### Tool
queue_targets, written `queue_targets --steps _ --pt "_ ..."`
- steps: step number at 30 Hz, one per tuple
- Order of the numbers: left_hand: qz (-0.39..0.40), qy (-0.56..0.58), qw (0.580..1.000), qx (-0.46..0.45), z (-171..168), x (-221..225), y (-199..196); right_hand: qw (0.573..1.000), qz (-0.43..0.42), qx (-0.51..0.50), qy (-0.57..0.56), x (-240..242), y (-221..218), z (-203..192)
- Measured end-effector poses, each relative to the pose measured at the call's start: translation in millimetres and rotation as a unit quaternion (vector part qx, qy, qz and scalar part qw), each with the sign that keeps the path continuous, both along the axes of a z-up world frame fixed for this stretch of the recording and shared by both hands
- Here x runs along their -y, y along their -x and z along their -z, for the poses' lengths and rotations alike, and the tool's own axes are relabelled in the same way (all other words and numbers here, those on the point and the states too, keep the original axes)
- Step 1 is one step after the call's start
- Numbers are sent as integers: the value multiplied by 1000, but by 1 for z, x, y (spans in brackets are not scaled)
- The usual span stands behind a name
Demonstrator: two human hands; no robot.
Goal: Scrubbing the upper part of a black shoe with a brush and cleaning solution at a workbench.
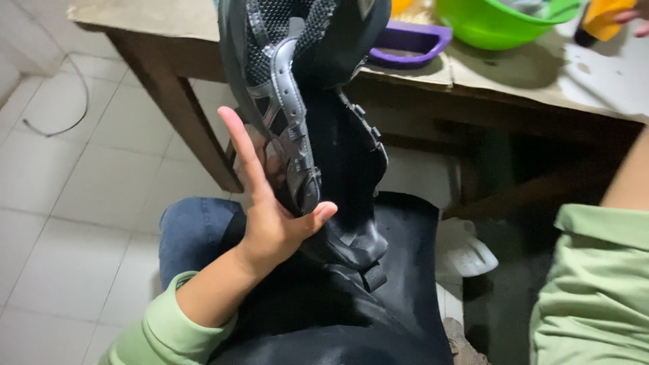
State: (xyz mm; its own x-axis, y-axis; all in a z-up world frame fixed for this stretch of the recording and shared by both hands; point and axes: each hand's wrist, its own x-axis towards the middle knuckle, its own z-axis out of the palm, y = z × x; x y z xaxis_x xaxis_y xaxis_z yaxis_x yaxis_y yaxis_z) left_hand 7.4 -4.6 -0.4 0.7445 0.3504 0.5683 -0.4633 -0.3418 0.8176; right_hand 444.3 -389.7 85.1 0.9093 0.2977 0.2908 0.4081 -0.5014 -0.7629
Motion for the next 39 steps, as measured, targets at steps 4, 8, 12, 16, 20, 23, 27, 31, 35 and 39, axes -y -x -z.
queue_targets --steps 4,8,12,16,20,23,27,31,35,39 --pt "80 40 996 28 -9 13 -9 997 60 46 -4 -21 47 -18" --pt "93 61 994 11 -14 27 -21 957 3 284 -57 -72 89 -33" --pt "110 55 992 32 -21 38 -34 953 -48 290 71 -101 158 -72" --pt "140 77 985 56 -23 48 -52 931 -14 361 51 -89 157 -71" --pt "117 88 984 100 -25 53 -70 914 -74 387 99 -98 162 -63" --pt "74 64 987 124 -34 54 -76 916 -109 381 58 -100 173 -63" --pt "63 76 985 144 -41 46 -84 911 -24 412 -7 -86 180 -63" --pt "-15 12 986 166 -33 37 -91 925 -23 378 32 -91 174 -53" --pt "-67 -27 982 176 -30 32 -95 882 -59 450 130 -102 167 -45" --pt "-62 -19 984 167 -26 25 -97 946 -78 314 -29 -99 183 -57"
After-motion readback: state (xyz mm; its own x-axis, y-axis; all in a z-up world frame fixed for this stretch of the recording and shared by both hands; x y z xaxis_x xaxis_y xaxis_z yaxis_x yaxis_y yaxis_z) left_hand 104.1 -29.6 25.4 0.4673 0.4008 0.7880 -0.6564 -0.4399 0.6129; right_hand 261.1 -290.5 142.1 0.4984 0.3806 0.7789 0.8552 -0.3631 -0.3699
